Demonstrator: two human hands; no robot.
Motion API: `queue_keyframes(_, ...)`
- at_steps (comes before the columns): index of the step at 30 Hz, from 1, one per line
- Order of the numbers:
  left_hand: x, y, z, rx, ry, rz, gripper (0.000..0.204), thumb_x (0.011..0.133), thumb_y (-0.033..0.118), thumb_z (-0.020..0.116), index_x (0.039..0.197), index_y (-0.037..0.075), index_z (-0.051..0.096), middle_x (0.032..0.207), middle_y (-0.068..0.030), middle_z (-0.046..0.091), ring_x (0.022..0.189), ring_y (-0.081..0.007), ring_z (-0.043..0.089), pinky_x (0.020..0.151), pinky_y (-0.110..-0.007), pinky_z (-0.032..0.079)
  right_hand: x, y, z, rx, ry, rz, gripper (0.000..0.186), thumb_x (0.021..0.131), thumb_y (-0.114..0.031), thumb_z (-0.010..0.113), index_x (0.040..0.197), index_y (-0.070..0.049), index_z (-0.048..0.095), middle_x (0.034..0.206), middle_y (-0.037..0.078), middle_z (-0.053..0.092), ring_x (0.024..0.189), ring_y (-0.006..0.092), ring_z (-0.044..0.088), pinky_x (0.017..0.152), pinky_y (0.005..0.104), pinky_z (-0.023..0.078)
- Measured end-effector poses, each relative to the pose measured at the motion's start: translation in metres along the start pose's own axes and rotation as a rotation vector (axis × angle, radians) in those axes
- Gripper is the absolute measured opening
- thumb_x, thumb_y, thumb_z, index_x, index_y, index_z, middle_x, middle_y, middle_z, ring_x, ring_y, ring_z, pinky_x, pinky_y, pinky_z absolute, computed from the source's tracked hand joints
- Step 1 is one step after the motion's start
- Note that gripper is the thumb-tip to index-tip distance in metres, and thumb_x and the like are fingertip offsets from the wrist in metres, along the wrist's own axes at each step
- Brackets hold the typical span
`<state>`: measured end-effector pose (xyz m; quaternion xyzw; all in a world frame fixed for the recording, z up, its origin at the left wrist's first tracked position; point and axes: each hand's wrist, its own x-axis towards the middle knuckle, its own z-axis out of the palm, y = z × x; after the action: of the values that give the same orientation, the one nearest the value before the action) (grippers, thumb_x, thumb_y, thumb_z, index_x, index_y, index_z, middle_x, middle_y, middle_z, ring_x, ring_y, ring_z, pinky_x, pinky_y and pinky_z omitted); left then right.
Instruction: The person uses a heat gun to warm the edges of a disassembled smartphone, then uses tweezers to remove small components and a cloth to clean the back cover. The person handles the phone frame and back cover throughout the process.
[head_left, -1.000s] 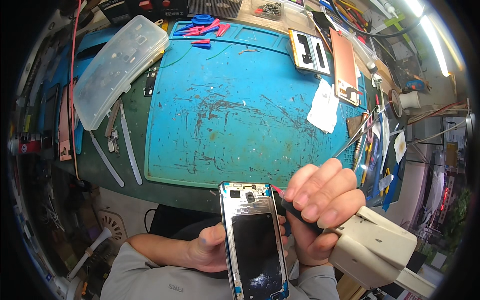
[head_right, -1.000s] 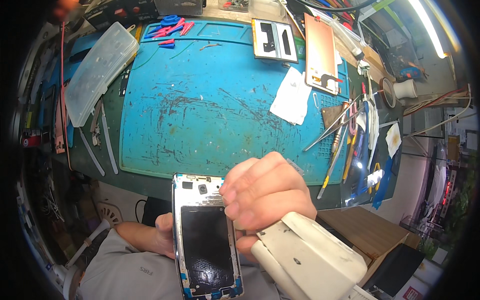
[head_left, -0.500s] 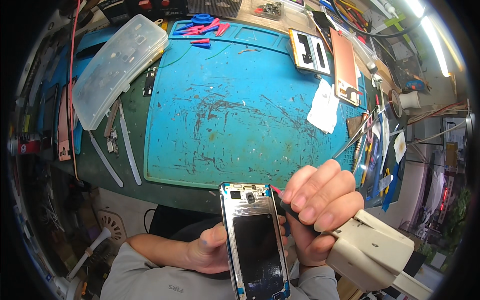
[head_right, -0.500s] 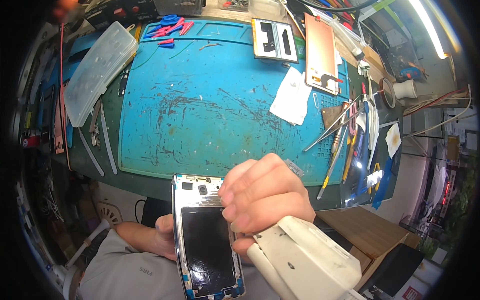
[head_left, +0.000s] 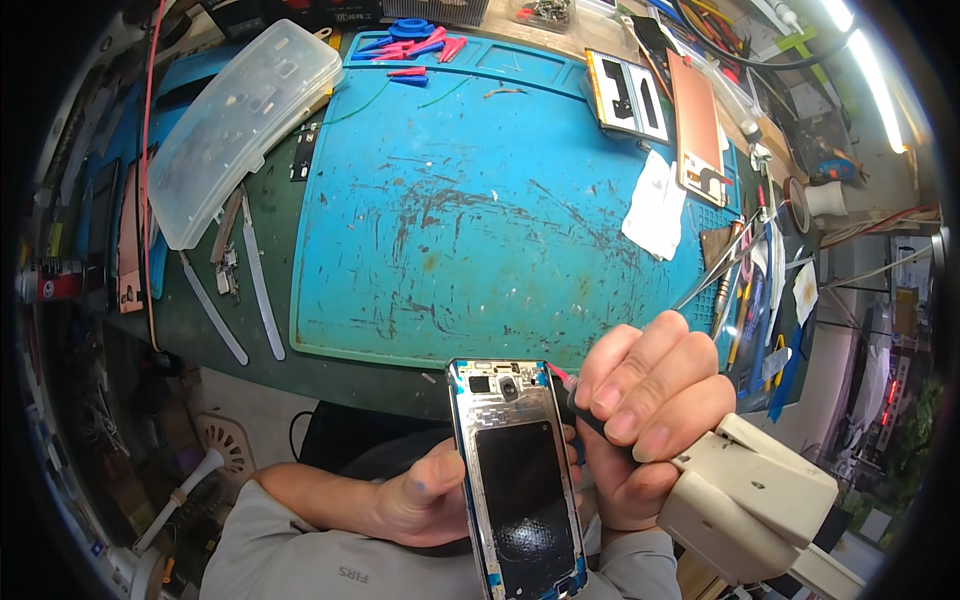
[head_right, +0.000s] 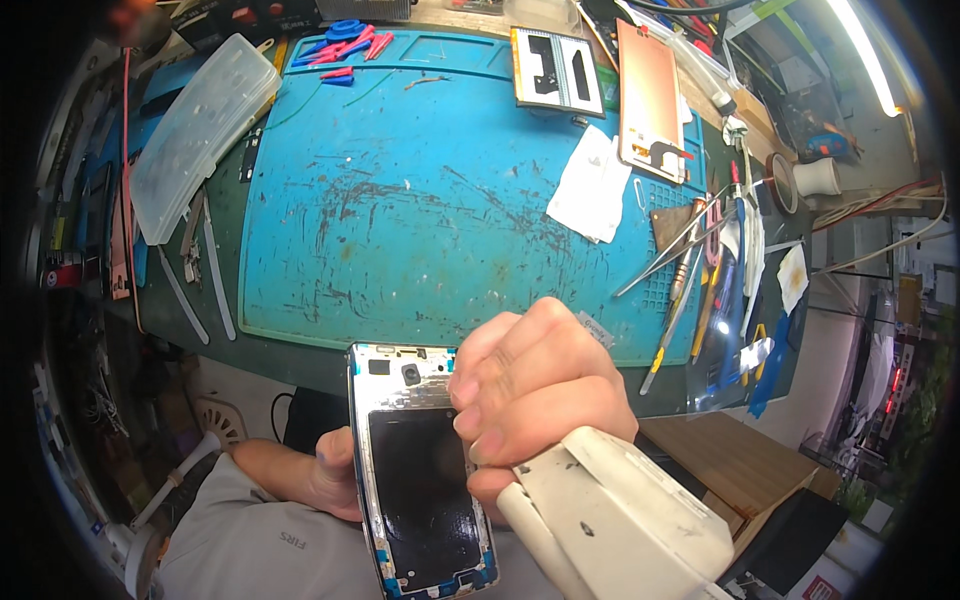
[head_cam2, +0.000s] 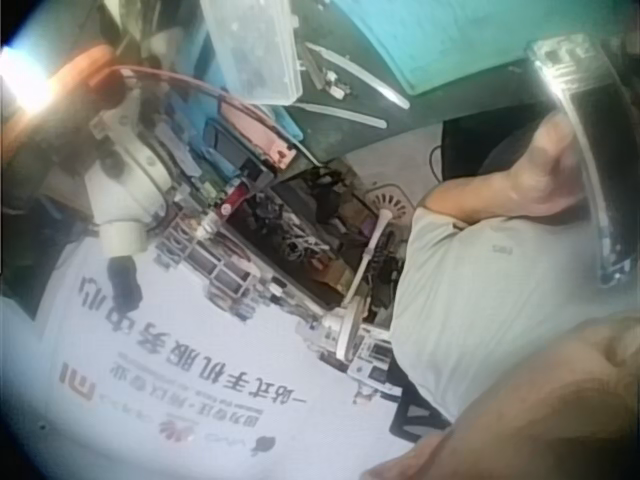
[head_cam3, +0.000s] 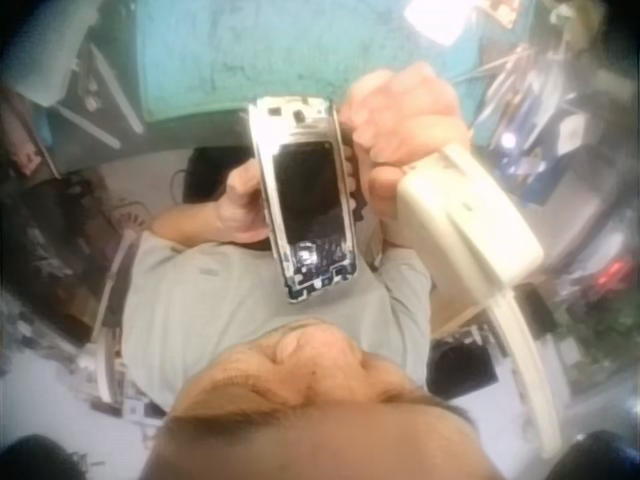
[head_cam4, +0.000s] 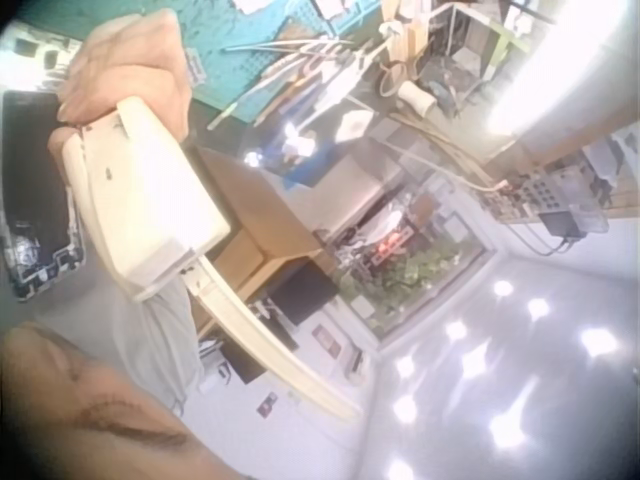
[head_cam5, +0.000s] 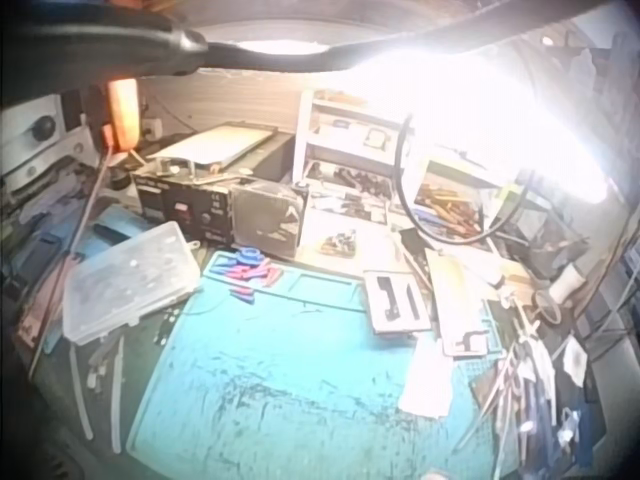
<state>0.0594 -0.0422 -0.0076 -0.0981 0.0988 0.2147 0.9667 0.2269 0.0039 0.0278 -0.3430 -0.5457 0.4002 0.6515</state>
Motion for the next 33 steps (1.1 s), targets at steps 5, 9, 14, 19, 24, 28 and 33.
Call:
queue_keyframes(5,0.005,0.008,0.023,-0.074,0.148,-0.012,0.093,0.059,0.045,0.097,0.127,0.012,0.043,0.118,-0.0013,0.055,0.112,-0.0156,0.058,0.097,-0.037,0.050,0.000,0.000,0.000,0.005,0.016,0.005,0.034,0.088,-0.040,0.076,0.083,-0.018,0.050,0.083,-0.003,0.052,0.082,0.0112,0.052,0.067,0.0259,0.049)
queue_keyframes(9,0.005,0.007,0.021,-0.087,0.140,-0.016,0.094,0.059,0.044,0.097,0.128,0.012,0.042,0.119,-0.0014,0.055,0.113,-0.0166,0.058,0.098,-0.038,0.049,0.000,0.001,-0.001,0.005,0.018,0.007,0.035,0.088,-0.040,0.077,0.083,-0.018,0.050,0.082,-0.003,0.052,0.081,0.0110,0.052,0.066,0.0257,0.049)
queue_keyframes(14,0.002,-0.001,0.001,0.067,0.009,0.018,0.110,0.074,0.060,0.081,0.153,0.009,0.024,0.145,-0.0100,0.044,0.136,-0.0225,0.044,0.115,-0.044,0.035,0.000,-0.001,-0.002,0.009,0.011,0.023,0.035,0.087,-0.041,0.077,0.082,-0.018,0.050,0.082,-0.004,0.052,0.081,0.0107,0.052,0.066,0.0257,0.049)
queue_keyframes(19,0.000,-0.005,-0.005,0.098,-0.016,0.054,0.107,0.078,0.060,0.077,0.152,0.006,0.024,0.145,-0.0112,0.044,0.136,-0.0233,0.044,0.116,-0.044,0.034,0.000,-0.002,-0.003,0.020,0.023,0.035,0.036,0.087,-0.042,0.077,0.082,-0.019,0.050,0.081,-0.004,0.052,0.080,0.0104,0.052,0.065,0.0254,0.048)
queue_keyframes(24,-0.002,-0.004,0.000,0.157,0.042,0.083,0.111,0.076,0.065,0.077,0.152,0.003,0.024,0.146,-0.0132,0.044,0.137,-0.0239,0.043,0.117,-0.043,0.033,-0.002,-0.001,-0.002,0.031,0.046,0.048,0.037,0.087,-0.043,0.077,0.081,-0.018,0.050,0.080,-0.004,0.052,0.079,0.0104,0.051,0.064,0.0254,0.047)
queue_keyframes(28,-0.002,-0.006,-0.003,0.190,0.021,0.097,0.118,0.071,0.071,0.077,0.152,0.003,0.024,0.146,-0.0138,0.044,0.138,-0.0242,0.043,0.117,-0.043,0.033,0.000,-0.001,-0.001,0.033,0.056,0.050,0.037,0.088,-0.043,0.076,0.081,-0.018,0.049,0.080,-0.003,0.051,0.078,0.0107,0.051,0.063,0.0258,0.047)
queue_keyframes(33,-0.003,-0.002,0.001,0.217,0.039,0.067,0.120,0.067,0.074,0.077,0.151,0.003,0.027,0.145,-0.0133,0.045,0.136,-0.0246,0.045,0.116,-0.043,0.035,0.000,-0.001,-0.002,0.027,0.049,0.046,0.036,0.089,-0.042,0.075,0.082,-0.017,0.050,0.081,-0.002,0.050,0.078,0.0113,0.050,0.063,0.0266,0.047)
